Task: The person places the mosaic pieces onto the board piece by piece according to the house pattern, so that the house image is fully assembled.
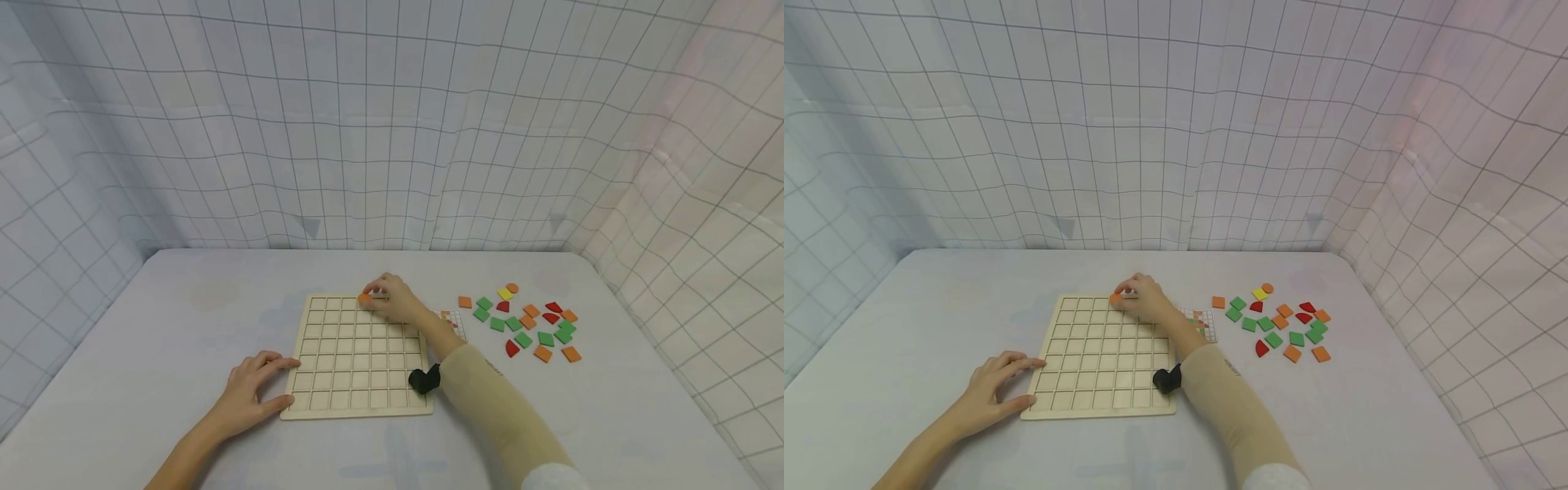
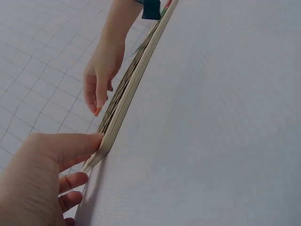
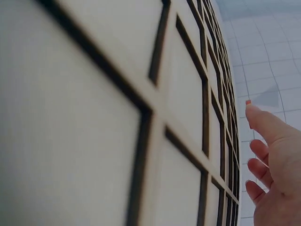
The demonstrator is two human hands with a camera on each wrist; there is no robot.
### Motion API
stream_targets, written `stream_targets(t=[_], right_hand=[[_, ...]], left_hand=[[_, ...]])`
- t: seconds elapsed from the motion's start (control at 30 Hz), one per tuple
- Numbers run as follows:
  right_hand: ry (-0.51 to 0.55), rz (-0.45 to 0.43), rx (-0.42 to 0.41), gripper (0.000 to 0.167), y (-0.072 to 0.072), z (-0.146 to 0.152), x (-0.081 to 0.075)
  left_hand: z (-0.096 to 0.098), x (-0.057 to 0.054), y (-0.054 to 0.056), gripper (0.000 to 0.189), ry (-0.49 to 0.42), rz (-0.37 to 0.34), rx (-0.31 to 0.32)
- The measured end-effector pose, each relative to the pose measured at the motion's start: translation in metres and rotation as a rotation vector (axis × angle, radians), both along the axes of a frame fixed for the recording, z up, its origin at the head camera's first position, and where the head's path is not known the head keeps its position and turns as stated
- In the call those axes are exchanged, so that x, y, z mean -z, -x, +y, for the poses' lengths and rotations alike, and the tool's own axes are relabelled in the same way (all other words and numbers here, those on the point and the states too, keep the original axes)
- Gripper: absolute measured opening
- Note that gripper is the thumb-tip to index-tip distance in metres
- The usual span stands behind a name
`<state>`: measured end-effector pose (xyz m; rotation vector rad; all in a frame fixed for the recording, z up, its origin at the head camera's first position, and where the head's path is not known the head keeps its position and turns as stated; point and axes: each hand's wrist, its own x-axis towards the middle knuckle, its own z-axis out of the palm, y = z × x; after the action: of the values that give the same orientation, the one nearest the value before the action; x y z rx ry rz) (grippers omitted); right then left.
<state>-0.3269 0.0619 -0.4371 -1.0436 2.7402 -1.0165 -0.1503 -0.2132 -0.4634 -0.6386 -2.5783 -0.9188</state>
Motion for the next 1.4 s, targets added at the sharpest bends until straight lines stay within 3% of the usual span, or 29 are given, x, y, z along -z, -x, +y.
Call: stream_targets(t=[0.37,0.8,1.13,1.4], right_hand=[[-0.056,0.052,-0.006,0.029,-0.004,0.000,0.003],[-0.015,-0.061,0.043,0.032,-0.004,-0.001,0.005],[0.012,-0.063,0.028,0.032,-0.003,-0.001,0.007],[0.135,-0.171,0.033,0.038,-0.007,0.007,-0.012]], left_hand=[[0.001,0.001,0.000,0.045,0.001,0.003,-0.002],[0.001,0.001,0.000,0.045,-0.005,-0.010,-0.001],[0.001,0.001,0.000,0.046,0.000,-0.007,-0.004],[0.001,0.001,-0.001,0.045,-0.001,-0.015,-0.002]])
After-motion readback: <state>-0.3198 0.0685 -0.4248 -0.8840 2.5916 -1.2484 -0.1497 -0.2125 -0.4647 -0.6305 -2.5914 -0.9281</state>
